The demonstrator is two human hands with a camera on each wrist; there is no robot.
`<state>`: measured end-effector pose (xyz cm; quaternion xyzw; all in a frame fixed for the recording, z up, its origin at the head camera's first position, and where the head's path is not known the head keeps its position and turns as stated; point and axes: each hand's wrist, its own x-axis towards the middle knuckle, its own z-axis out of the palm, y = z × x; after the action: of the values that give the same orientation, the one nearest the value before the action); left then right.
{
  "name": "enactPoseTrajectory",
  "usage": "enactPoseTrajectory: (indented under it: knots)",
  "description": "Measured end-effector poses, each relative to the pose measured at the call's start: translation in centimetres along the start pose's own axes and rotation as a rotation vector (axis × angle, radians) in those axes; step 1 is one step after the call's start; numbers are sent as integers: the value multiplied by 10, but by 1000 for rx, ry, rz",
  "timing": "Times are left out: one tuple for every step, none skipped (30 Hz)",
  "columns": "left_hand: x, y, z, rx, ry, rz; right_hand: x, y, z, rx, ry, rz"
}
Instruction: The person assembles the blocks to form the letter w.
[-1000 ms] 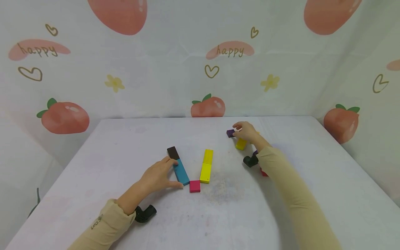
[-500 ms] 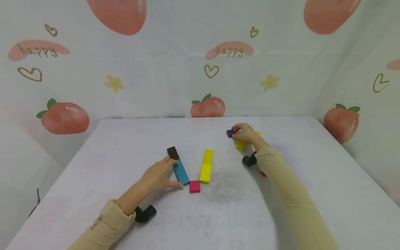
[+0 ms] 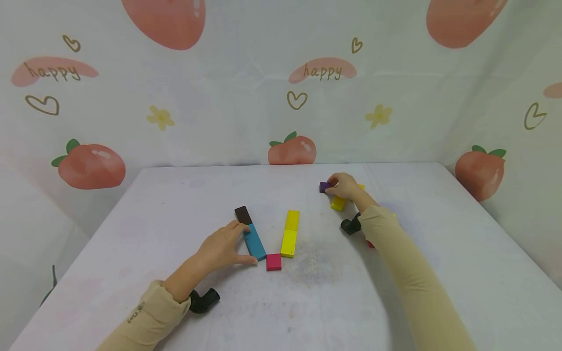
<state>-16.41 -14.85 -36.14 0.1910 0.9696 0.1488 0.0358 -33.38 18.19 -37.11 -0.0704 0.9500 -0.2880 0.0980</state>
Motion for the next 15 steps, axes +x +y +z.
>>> enactPoseTrajectory:
  knots:
    - [0,0,0,0,0,0,0,0,0,3,0,0]
    - [0,0,0,0,0,1,0,0,-1,2,2,-9]
    - [0,0,0,1,0,0,-2,-1,-1,8,7,-14]
    - [0,0,0,2,-2,-2,-3,-2,-2,15,10,-19]
    - [0,0,0,2,-4,-5,-6,-4,-3,24,13,-24]
    - [0,0,0,2,-6,-8,-10,-8,-5,25,1,-9]
    - [1,0,0,2,-7,-11,-13,-11,-6,29,-2,-12]
    - [1,0,0,2,-9,-14,-16,-13,-7,31,1,-21]
    - [1,0,0,3,-11,-17,-20,-16,-8,35,-2,-21]
    - [1,0,0,2,-13,-19,-22,-18,-8,34,-5,-28]
    - [1,0,0,1,-15,-21,-23,-19,-8,29,-7,-35]
    - [1,1,0,1,-16,-22,-25,-20,-8,25,-10,-41]
    - [1,1,-1,1,-16,-23,-25,-21,-8,24,-13,-46]
    - [1,1,-1,1,-17,-23,-26,-21,-7,23,-15,-53]
    - [1,1,-1,1,-17,-24,-26,-21,-5,20,-16,-60]
